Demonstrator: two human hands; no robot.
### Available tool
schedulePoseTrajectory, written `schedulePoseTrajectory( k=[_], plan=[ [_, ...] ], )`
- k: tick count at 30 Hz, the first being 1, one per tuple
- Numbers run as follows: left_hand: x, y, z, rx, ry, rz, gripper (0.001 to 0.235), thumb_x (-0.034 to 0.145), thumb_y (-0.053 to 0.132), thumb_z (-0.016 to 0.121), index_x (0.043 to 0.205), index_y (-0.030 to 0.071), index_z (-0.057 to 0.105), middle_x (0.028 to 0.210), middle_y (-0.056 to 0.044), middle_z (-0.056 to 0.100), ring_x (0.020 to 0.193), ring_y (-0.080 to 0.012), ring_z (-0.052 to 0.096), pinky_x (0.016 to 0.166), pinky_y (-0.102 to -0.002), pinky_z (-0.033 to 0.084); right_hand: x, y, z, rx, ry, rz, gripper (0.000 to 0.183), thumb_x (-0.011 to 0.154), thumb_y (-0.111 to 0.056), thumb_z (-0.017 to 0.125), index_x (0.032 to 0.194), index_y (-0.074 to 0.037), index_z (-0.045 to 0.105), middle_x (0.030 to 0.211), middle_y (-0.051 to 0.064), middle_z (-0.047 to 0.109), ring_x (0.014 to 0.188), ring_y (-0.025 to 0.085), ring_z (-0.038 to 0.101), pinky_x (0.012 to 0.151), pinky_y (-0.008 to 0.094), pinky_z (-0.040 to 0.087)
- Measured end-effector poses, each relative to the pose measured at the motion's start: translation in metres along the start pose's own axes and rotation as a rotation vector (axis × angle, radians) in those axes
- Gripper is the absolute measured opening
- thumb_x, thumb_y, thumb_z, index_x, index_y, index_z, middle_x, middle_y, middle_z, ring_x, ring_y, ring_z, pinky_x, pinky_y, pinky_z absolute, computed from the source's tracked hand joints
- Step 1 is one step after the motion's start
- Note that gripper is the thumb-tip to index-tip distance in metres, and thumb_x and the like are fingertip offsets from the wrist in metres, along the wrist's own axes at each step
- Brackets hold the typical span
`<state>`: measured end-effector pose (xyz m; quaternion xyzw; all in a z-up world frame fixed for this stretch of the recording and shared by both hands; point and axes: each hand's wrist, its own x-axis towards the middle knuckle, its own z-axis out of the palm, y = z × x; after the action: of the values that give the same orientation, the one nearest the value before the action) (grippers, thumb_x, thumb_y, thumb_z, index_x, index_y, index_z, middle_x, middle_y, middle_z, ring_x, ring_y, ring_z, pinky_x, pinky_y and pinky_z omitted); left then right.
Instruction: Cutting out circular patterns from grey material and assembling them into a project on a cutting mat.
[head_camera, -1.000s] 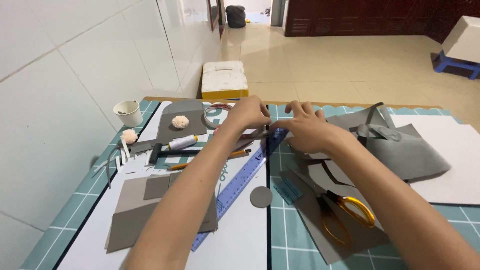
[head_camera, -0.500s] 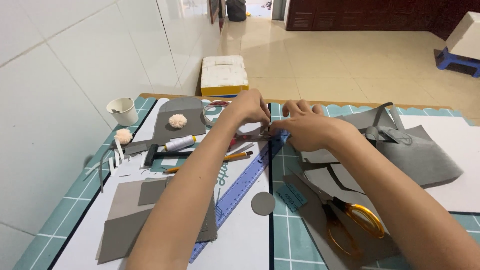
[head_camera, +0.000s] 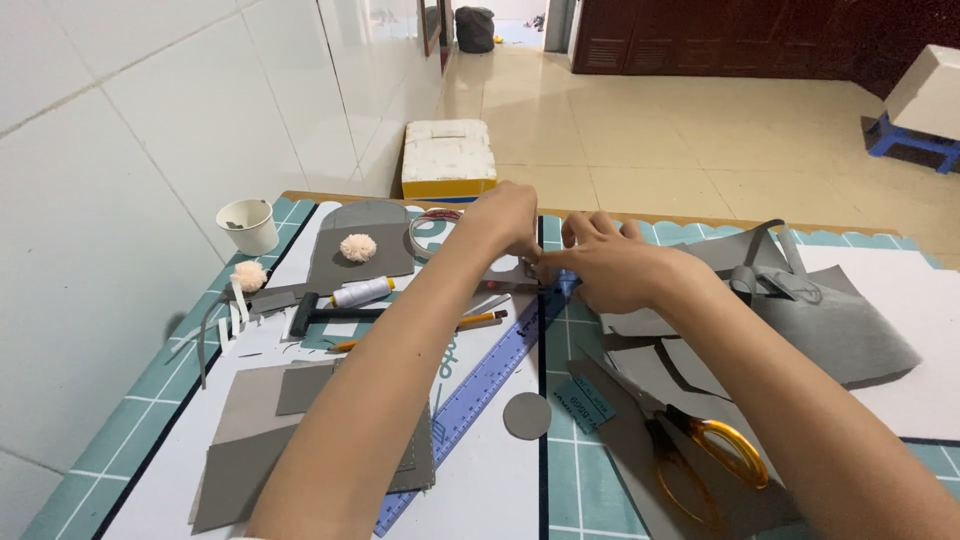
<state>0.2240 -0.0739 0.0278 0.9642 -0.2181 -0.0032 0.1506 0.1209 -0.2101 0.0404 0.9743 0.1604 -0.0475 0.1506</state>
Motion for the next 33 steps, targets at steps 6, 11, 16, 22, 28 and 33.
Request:
schedulePoseTrajectory(
  k=[6,11,16,22,28,33],
  plan=[
    [-0.003,0.005,-0.007,0.053,-0.008,0.036,0.045,0.059,0.027,0.096,0.097,0.009,0.079,0.105,-0.021,0.075,0.109,-0.0426,0.071,0.093,-0.054,0.060,-0.001,0.002,-0.001,0.053,0.005,-0.012,0.058,0.092,-0.012,0.072,0.143,-0.037,0.060,0.131,0.012,0.050,0.131,0.035,0.046,0.098,0.046,0.044],
    [0.010,-0.017,-0.003,0.118,-0.011,0.009,0.046,0.062,0.028,0.097,0.097,0.005,0.079,0.105,-0.023,0.075,0.110,-0.0452,0.071,0.092,-0.058,0.059,0.002,0.005,-0.002,0.042,-0.032,-0.014,0.058,0.093,-0.017,0.069,0.144,-0.040,0.056,0.134,0.009,0.049,0.128,0.031,0.047,0.099,0.045,0.043],
    [0.011,-0.039,0.000,0.045,0.059,-0.002,0.027,0.062,0.023,0.094,0.082,0.010,0.081,0.095,-0.021,0.077,0.100,-0.0448,0.074,0.085,-0.054,0.061,0.003,0.006,-0.001,0.039,-0.038,-0.013,0.063,0.095,-0.016,0.068,0.148,-0.043,0.050,0.134,0.008,0.048,0.129,0.031,0.045,0.098,0.044,0.042],
    [0.005,-0.044,-0.005,0.024,0.177,0.030,0.022,0.065,0.016,0.090,0.086,0.012,0.082,0.090,-0.014,0.077,0.098,-0.0374,0.074,0.086,-0.052,0.061,-0.007,0.000,-0.011,0.051,-0.070,-0.002,0.060,0.096,-0.016,0.067,0.149,-0.040,0.050,0.138,0.010,0.047,0.131,0.031,0.045,0.100,0.044,0.043],
    [0.001,-0.038,-0.005,0.158,0.259,0.123,0.018,0.069,0.008,0.080,0.076,0.025,0.081,0.098,-0.002,0.073,0.103,-0.0255,0.066,0.093,-0.052,0.054,-0.007,0.006,0.000,0.135,-0.067,0.001,0.054,0.095,-0.017,0.066,0.145,-0.036,0.055,0.139,0.008,0.048,0.133,0.032,0.046,0.101,0.046,0.045],
    [-0.001,-0.034,-0.010,0.212,0.222,0.154,0.021,0.071,0.007,0.079,0.077,0.028,0.082,0.103,-0.003,0.073,0.104,-0.0249,0.064,0.096,-0.053,0.051,-0.018,0.006,-0.007,0.272,-0.063,0.018,0.049,0.095,-0.015,0.066,0.142,-0.029,0.061,0.139,0.010,0.052,0.136,0.033,0.048,0.102,0.047,0.046]
  ],
)
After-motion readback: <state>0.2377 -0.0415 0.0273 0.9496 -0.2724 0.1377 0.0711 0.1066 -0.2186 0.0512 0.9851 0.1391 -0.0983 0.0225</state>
